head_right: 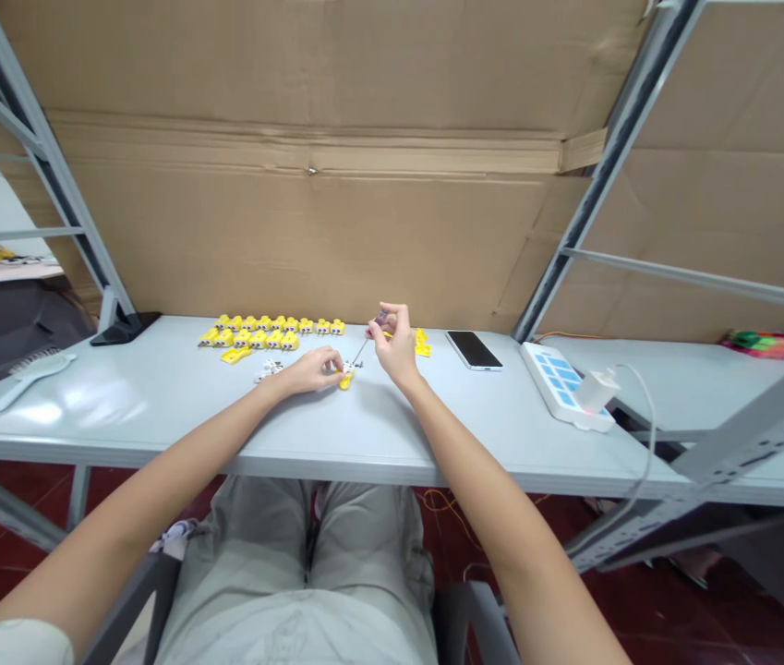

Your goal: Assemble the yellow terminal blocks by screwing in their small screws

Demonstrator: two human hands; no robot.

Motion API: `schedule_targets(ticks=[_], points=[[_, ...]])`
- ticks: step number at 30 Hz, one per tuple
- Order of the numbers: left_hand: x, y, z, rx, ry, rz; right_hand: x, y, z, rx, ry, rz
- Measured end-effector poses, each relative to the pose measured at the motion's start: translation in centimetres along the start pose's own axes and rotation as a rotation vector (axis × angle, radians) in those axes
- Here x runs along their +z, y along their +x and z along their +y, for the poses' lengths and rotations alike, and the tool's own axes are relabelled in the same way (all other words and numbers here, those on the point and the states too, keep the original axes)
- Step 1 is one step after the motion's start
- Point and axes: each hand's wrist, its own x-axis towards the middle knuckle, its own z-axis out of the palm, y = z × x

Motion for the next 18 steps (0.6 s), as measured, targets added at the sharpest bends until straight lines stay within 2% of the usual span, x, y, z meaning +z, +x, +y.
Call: schedule_targets(ticks=[7,11,18], points=[[0.4,0.1,-0.9,0.022,-0.071,0.009,0.3,-0.2,-0.1,-0.018,-0.01,-0.015],[0.5,0.3,-1.1,-0.011,-0.115,-0.01,0.5,-0.3,0.1,-0.037,-0.015,-0.038],[0.5,0.4,-1.1,-0.059,-0.142,-0.015,0.9,-0.9,0.2,-0.164,-0.044,-0.132]])
